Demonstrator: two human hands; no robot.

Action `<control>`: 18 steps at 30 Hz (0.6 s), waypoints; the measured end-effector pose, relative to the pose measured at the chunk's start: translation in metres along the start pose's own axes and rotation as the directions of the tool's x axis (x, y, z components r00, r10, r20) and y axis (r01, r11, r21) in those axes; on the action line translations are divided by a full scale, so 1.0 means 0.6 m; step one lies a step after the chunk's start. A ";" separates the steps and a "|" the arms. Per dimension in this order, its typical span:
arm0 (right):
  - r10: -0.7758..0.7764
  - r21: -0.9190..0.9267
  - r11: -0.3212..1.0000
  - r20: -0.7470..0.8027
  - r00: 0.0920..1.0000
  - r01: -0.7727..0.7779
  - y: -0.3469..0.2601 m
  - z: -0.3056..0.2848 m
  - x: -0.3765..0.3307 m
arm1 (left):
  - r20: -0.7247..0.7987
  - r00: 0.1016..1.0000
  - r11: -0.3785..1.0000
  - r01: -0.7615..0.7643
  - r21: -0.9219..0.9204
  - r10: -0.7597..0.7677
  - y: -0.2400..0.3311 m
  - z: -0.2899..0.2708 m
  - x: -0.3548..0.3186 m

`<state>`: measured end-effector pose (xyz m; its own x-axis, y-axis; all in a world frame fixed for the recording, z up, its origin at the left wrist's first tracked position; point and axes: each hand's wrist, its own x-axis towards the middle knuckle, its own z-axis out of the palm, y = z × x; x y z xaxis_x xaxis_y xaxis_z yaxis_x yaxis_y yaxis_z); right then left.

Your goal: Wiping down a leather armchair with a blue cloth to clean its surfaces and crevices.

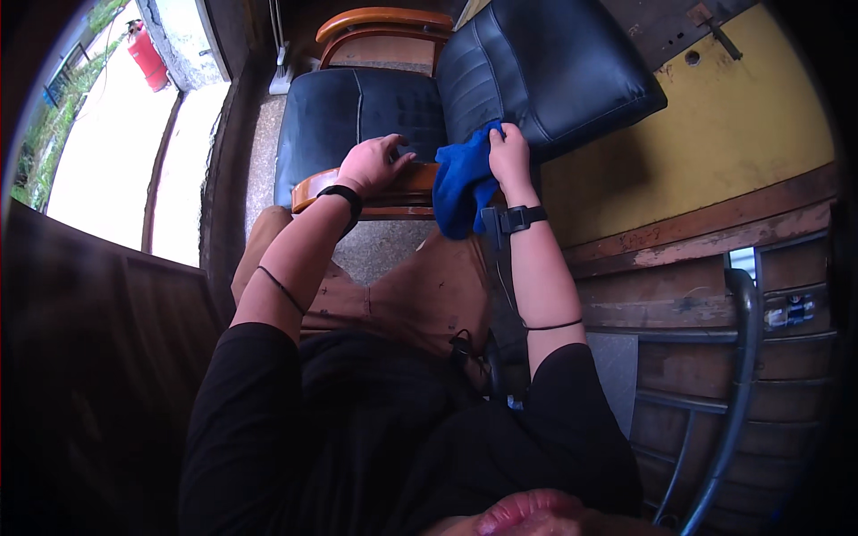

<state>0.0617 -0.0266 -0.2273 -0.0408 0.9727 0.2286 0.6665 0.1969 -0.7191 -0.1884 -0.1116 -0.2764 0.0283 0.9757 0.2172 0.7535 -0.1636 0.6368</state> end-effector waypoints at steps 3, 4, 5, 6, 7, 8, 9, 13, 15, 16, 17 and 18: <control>-0.015 -0.347 0.937 0.048 0.999 0.031 0.035 0.009 -0.030 | 0.051 0.998 0.998 0.050 -0.027 -0.048 0.011 -0.005 -0.002; -0.079 -0.378 0.923 0.009 0.997 0.076 0.054 0.010 -0.034 | 0.047 0.997 0.998 0.054 -0.033 -0.053 0.009 -0.003 -0.003; -0.114 -0.375 0.921 -0.004 0.993 0.104 0.047 0.022 -0.048 | 0.005 0.999 0.999 0.034 -0.019 -0.034 -0.001 -0.003 -0.006; -0.149 -0.376 0.918 -0.024 0.989 0.129 0.040 0.035 -0.061 | -0.035 0.999 1.000 0.008 -0.004 -0.008 -0.004 -0.004 -0.005; -0.253 -0.339 0.911 -0.004 0.968 0.236 0.043 0.050 -0.074 | -0.037 0.999 1.000 0.014 -0.008 -0.014 -0.007 -0.003 -0.006; -0.328 -0.322 0.893 0.008 0.945 0.313 0.048 0.064 -0.085 | -0.025 1.000 1.000 0.018 -0.012 -0.019 -0.004 -0.005 -0.005; -0.333 -0.349 0.881 0.024 0.943 0.320 0.061 0.076 -0.089 | -0.011 1.000 1.000 0.017 -0.018 -0.017 0.003 -0.004 -0.003; -0.340 -0.416 0.854 0.007 0.940 0.312 0.049 0.119 -0.102 | -0.080 0.997 1.000 0.007 0.002 -0.007 0.002 0.008 0.003; -0.393 -0.406 0.836 0.023 0.919 0.368 0.015 0.145 -0.122 | -0.058 0.998 1.000 0.022 -0.023 -0.023 -0.004 0.010 0.001; -0.443 -0.358 0.833 0.029 0.896 0.423 -0.002 0.161 -0.133 | -0.054 0.998 1.000 0.015 -0.026 -0.017 -0.009 0.013 0.001; -0.514 -0.357 0.803 -0.011 0.858 0.477 -0.012 0.173 -0.140 | -0.094 0.996 1.000 -0.007 -0.005 0.007 -0.010 0.010 0.000; -0.508 -0.353 0.809 -0.020 0.861 0.470 -0.014 0.166 -0.138 | -0.134 0.991 0.999 -0.029 0.015 0.031 -0.010 0.011 -0.001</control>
<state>-0.0145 -0.0965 -0.3057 -0.3593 0.7348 0.5754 0.7831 0.5727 -0.2424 -0.1885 -0.1105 -0.2850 -0.0368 0.9420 0.3336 0.7622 -0.1894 0.6190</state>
